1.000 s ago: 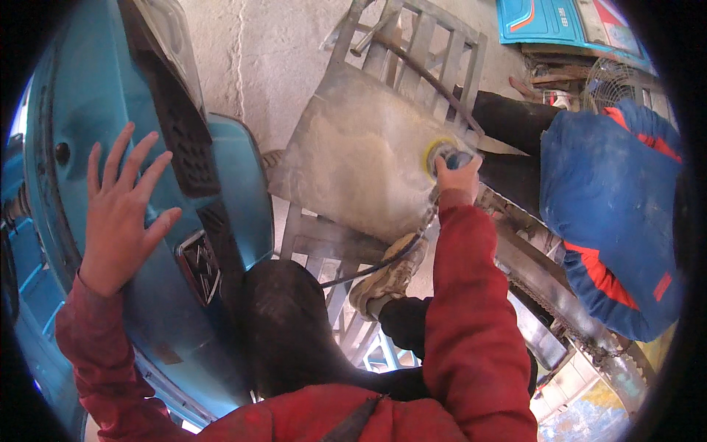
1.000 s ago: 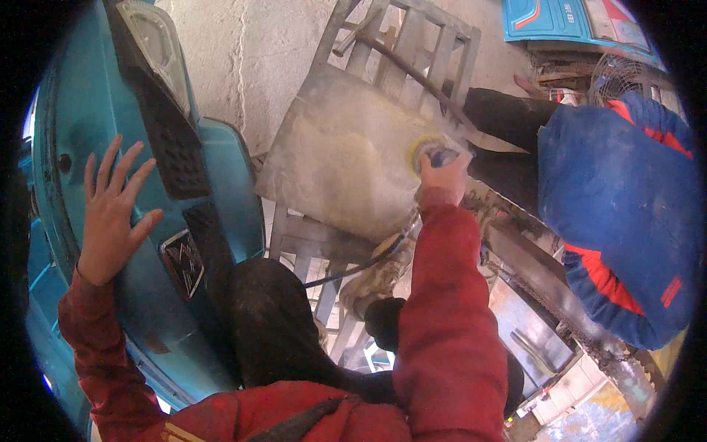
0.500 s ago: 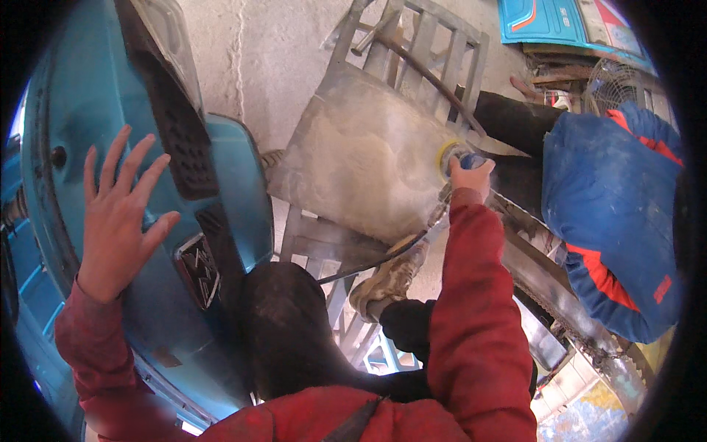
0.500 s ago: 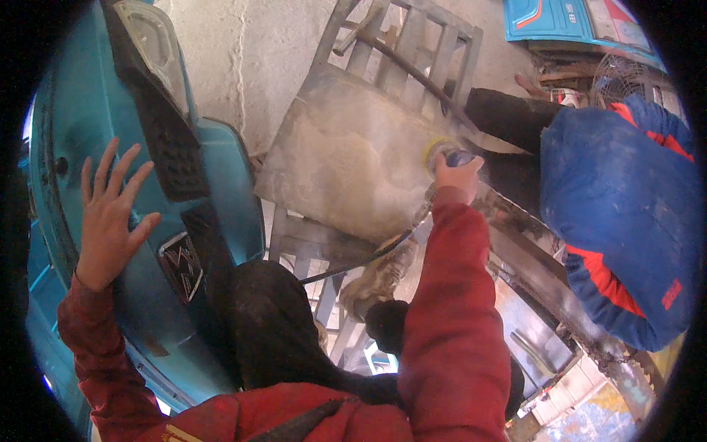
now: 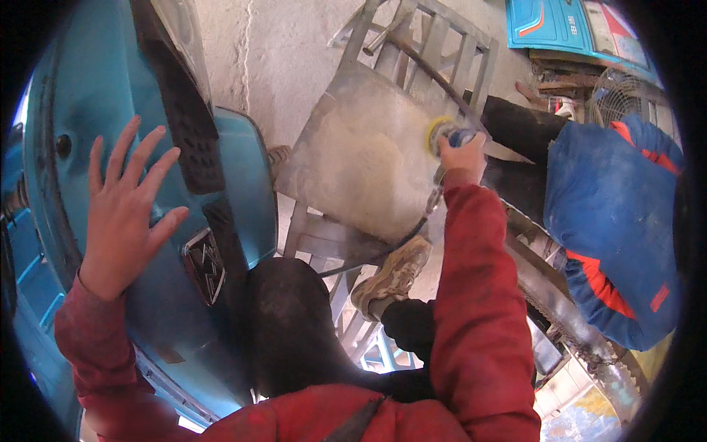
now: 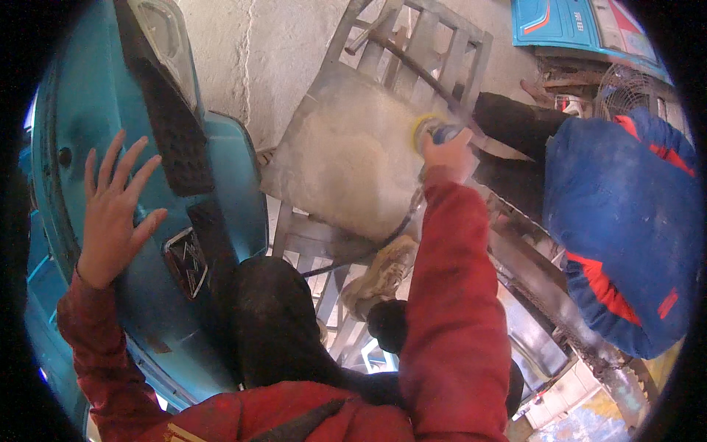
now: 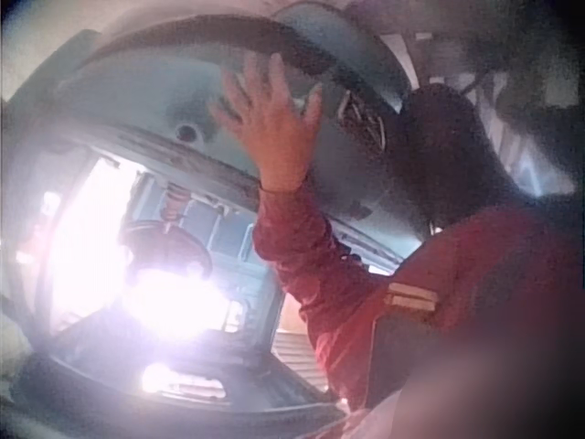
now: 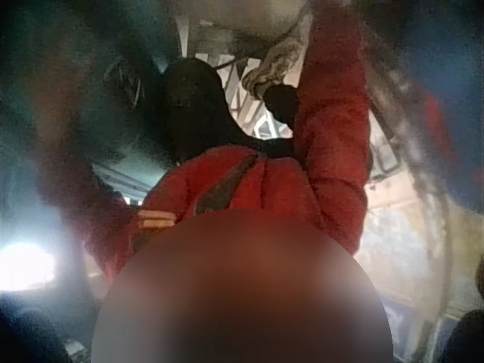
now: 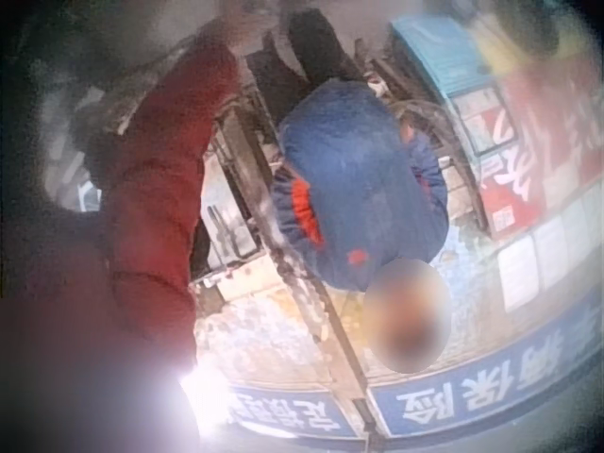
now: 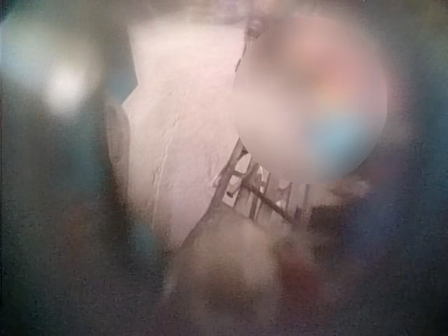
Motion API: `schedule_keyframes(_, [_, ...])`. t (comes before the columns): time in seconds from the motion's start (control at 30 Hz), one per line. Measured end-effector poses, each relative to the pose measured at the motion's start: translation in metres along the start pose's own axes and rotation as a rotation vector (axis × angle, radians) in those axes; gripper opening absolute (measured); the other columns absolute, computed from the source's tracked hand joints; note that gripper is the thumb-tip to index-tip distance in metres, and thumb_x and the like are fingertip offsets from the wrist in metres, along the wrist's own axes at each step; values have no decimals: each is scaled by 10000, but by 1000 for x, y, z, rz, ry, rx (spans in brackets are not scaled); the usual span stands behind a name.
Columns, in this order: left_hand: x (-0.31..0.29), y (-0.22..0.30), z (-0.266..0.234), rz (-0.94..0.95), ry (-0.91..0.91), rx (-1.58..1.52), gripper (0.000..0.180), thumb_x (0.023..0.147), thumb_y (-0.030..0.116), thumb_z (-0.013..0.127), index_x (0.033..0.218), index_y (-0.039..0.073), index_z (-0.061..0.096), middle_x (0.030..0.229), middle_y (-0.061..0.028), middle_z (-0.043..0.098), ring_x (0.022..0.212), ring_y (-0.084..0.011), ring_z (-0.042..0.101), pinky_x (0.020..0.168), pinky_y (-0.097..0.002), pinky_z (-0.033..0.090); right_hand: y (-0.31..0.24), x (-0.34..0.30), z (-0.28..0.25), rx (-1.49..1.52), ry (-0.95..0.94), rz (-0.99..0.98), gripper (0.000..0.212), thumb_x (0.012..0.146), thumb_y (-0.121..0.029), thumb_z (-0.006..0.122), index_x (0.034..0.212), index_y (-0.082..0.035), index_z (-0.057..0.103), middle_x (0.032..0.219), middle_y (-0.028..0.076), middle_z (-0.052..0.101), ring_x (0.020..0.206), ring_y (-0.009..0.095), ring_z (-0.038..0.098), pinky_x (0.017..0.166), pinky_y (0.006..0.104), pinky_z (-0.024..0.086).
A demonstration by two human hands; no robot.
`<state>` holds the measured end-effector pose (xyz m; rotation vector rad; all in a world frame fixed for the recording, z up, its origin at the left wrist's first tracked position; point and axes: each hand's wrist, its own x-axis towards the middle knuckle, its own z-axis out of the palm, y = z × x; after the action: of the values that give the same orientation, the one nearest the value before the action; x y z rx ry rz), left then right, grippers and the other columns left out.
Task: The person uses a pneumatic sander to smooth a detached teal vehicle hood and then a pneumatic blower to clean dust from the hood and interior. The person also sands a small rectangular panel on a metal stand.
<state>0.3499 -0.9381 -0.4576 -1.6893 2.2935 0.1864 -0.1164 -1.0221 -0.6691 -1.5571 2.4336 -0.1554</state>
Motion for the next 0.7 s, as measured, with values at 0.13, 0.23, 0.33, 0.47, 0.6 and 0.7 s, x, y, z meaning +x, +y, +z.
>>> schedule_keyframes(0.13, [-2, -1, -2, -11, -58, -2, 660, 742, 285, 740, 1345, 100, 544, 1525, -89, 382, 1471, -323, 236, 1195, -571, 112, -5, -16, 3, -176, -3, -52, 694, 736, -398, 790, 1199, -14, 444, 1079, 290, 631, 1020, 436, 625, 871, 499, 498])
schedule_keyframes(0.23, [-1, -2, -1, -13, -55, -5, 652, 743, 284, 740, 1337, 97, 549, 1528, -87, 378, 1473, -319, 234, 1194, -571, 113, -15, -19, 6, 74, -51, -56, 715, 724, -393, 803, 1210, -8, 447, 1086, 284, 624, 1033, 455, 607, 891, 486, 486])
schedule_keyframes(0.33, [-2, -1, -1, -5, -52, -6, 644, 746, 282, 741, 1333, 96, 553, 1528, -86, 379, 1473, -314, 234, 1196, -570, 113, -29, -22, 13, 90, -15, -113, 669, 723, -380, 812, 1159, -13, 460, 1047, 277, 632, 999, 450, 616, 858, 496, 487])
schedule_keyframes(0.47, [-3, -2, -3, 5, -18, 5, 646, 743, 276, 748, 1332, 96, 555, 1525, -85, 382, 1472, -310, 237, 1200, -567, 113, -35, -47, 20, -68, -82, -158, 731, 712, -411, 807, 1261, -73, 461, 1042, 271, 625, 1009, 442, 621, 850, 507, 500])
schedule_keyframes(0.6, [-3, -4, -1, 6, -13, -31, 656, 731, 270, 758, 1331, 97, 556, 1520, -84, 388, 1472, -309, 239, 1200, -564, 114, -34, -46, 17, -102, -114, -107, 836, 735, -460, 770, 1367, -47, 409, 1172, 287, 569, 1037, 452, 614, 871, 499, 512])
schedule_keyframes(0.7, [-4, -4, 0, 10, -16, -31, 661, 728, 272, 763, 1331, 98, 556, 1516, -84, 392, 1472, -308, 238, 1199, -565, 117, -32, -29, 13, 33, -95, -59, 767, 731, -461, 772, 1284, -35, 455, 1131, 277, 591, 1035, 457, 604, 866, 499, 502])
